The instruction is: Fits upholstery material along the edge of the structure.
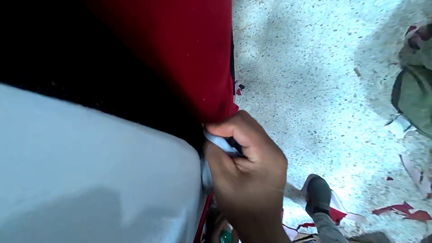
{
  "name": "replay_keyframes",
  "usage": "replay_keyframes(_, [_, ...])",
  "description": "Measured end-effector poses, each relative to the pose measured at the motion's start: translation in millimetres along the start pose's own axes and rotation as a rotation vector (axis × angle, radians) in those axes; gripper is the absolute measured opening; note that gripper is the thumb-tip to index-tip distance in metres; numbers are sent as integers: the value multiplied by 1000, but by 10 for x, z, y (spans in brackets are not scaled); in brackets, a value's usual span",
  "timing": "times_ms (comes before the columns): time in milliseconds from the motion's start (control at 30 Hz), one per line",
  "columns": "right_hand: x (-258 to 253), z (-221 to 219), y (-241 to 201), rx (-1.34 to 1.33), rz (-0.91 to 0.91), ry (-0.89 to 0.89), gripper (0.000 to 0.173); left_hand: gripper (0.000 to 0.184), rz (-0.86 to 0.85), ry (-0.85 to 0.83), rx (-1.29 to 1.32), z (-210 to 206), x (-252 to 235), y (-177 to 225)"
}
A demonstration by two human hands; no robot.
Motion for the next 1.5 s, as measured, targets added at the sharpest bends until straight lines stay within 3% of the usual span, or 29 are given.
replay_keyframes(33, [19, -8, 31, 15, -4, 0, 10, 28, -4, 10, 1, 12, -11, -5])
replay_keyframes(133, [145, -2, 243, 132, -78, -23, 9, 28, -444, 155, 72, -302, -148, -864])
replay_keyframes(167, [121, -2, 241, 135, -81, -23, 9, 30, -512, 174, 99, -359, -220, -1019])
replay_keyframes(267, [68, 11, 237, 104, -72, -18, 9, 30, -554, 176, 75, -361, -273, -976])
replay_keyframes(333, [135, 0, 265, 93, -73, 0, 9, 26, -492, 160, 48, -253, -271, -758])
replay_keyframes(400, [163, -1, 226, 74, -51, 44, 9, 25, -154, 57, 29, -106, -226, -282])
replay_keyframes(433, [146, -13, 185, 75, -28, 57, 9, 26, -76, 39, 40, -61, -213, -177])
replay_keyframes(500, [93, -44, 143, 85, 22, 67, 10, 23, -435, 170, 96, -85, -238, -421])
replay_keyframes(533, [93, -46, 155, 88, 39, 73, 11, 24, -485, 178, 116, -75, -227, -404])
replay_keyframes(633, [139, -54, 231, 72, 66, 79, 12, 28, -136, 83, 112, 96, -124, 140])
replay_keyframes(700, [85, -65, 227, 70, 117, 88, 10, 27, -202, 105, 92, 54, -164, 49])
replay_keyframes(767, [-6, -67, 227, 69, 174, 108, 10, 24, -475, 156, 94, -106, -310, -371])
replay_keyframes(800, [-7, -66, 242, 56, 185, 110, 11, 24, -508, 145, 90, -120, -314, -432])
replay_keyframes(867, [79, -79, 313, 35, 175, 81, 13, 26, -248, 68, 76, 37, -236, -64])
replay_keyframes(900, [130, -88, 364, 30, 175, 50, 14, 27, -206, 68, 65, 91, -229, 71])
replay_keyframes(1033, [19, -92, 282, 32, 256, 87, 10, 27, -547, 183, 73, 1, -256, -164])
replay_keyframes(1133, [46, -127, 277, 12, 272, 73, 10, 26, -257, 109, 84, 67, -218, -8])
replay_keyframes(1267, [90, -134, 307, 24, 264, 93, 11, 22, -479, 151, -18, -88, -341, -408])
replay_keyframes(1333, [58, -132, 274, -3, 287, 99, 10, 24, -202, 30, -14, -21, -263, -170])
replay_keyframes(1367, [97, -148, 306, -4, 277, 90, 10, 25, -152, 29, -6, -8, -231, -178])
replay_keyframes(1467, [142, -155, 348, 23, 235, 90, 11, 28, -403, 158, -37, -209, -233, -591])
replay_keyframes(1500, [79, -152, 274, 11, 251, 115, 10, 26, -346, 130, -75, -207, -234, -527])
Point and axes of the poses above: each hand's wrist, its own x-axis away from the middle knuckle, its own z-axis out of the back of the hand, y = z × x, the point moved 5 cm from there along -x, towards the middle knuckle, and after that the axes turned 2 degrees about z, right-handed, at the moved point
